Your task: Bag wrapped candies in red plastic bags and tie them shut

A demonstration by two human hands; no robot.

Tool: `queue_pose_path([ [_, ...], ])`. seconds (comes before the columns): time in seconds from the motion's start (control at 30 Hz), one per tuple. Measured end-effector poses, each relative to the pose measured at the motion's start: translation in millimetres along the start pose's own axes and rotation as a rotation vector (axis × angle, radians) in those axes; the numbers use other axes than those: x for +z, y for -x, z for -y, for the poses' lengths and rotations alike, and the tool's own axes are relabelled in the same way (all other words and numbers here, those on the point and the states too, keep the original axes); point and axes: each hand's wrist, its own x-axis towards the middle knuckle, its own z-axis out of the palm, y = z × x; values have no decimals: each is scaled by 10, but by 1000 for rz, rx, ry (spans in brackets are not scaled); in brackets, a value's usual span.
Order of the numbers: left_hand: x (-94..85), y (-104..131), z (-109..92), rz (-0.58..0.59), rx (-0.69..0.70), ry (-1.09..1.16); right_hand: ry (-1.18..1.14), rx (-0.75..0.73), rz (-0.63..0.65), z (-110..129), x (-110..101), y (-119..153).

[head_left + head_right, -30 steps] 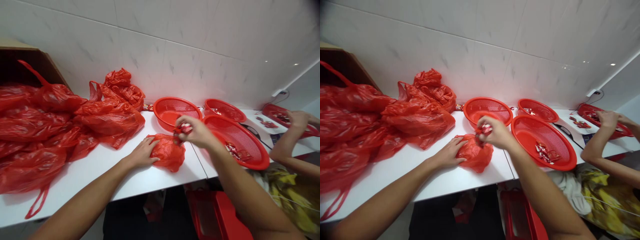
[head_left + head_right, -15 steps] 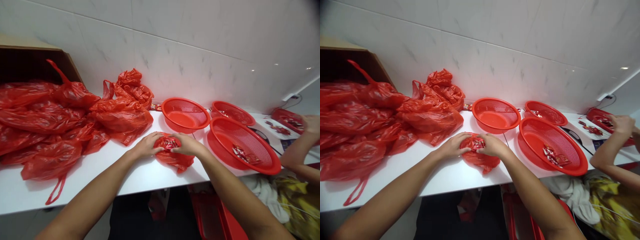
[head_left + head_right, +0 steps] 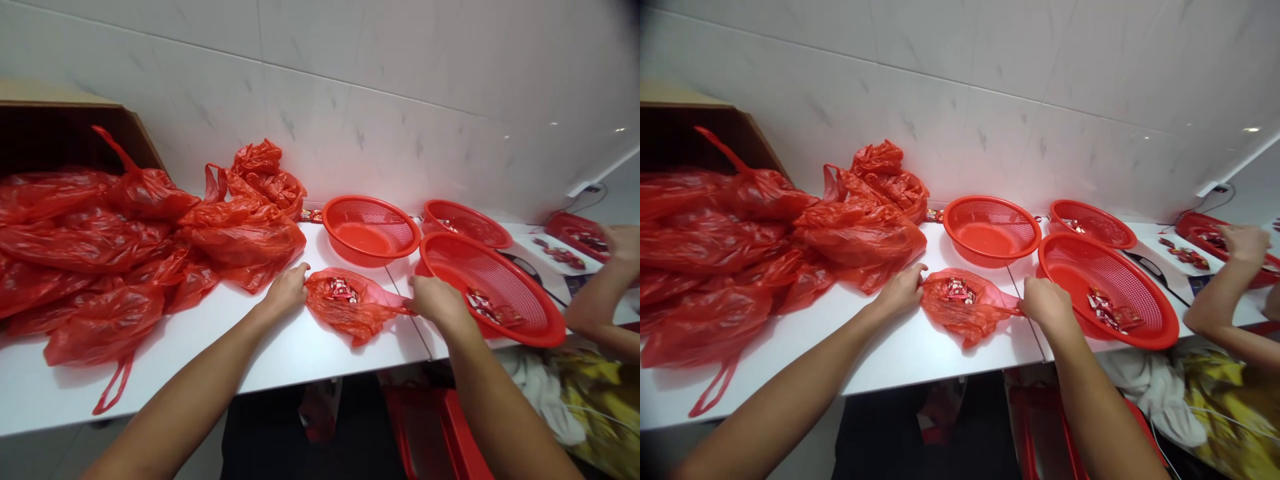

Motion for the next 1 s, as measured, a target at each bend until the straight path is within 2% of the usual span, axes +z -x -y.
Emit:
queue_pose_path([
  [0.1, -20, -37, -21, -35, -13, 59, -191, 0, 30, -320, 31, 155],
  [0.2, -45, -59, -51, -73, 4, 125, -348, -47, 29, -532, 94, 355],
  [0.3, -66, -70, -82, -107, 27, 211, -396, -66, 38, -624, 149, 528],
  [0.43, -136, -85, -158, -99, 42, 397, -482, -96, 154, -669, 235, 635],
  [0.5, -231, -76, -243, -50, 69, 508, -711, -168, 144, -692, 299, 644],
  [0.57, -384, -38, -373, 21, 83, 728, -1059, -265, 57, -703, 353, 645],
  [0.7, -814, 136, -764, 148, 90, 1273, -1691, -456, -200, -602, 313, 697],
  [0.77, -1020, 255, -1007, 163, 149, 1346, -1872, -558, -334, -490, 209, 763],
  [0.83, -1171, 372, -1251, 141, 223, 1348, -1986, -647, -416, -357, 82, 854],
  [0.93, -1270, 496, -1548, 86, 293, 1300, -2107, -707, -427, -138, -95, 992],
  [1.0, -1268, 511, -1655, 86, 291, 1284, -2177, -728, -347, -1, -183, 1049],
])
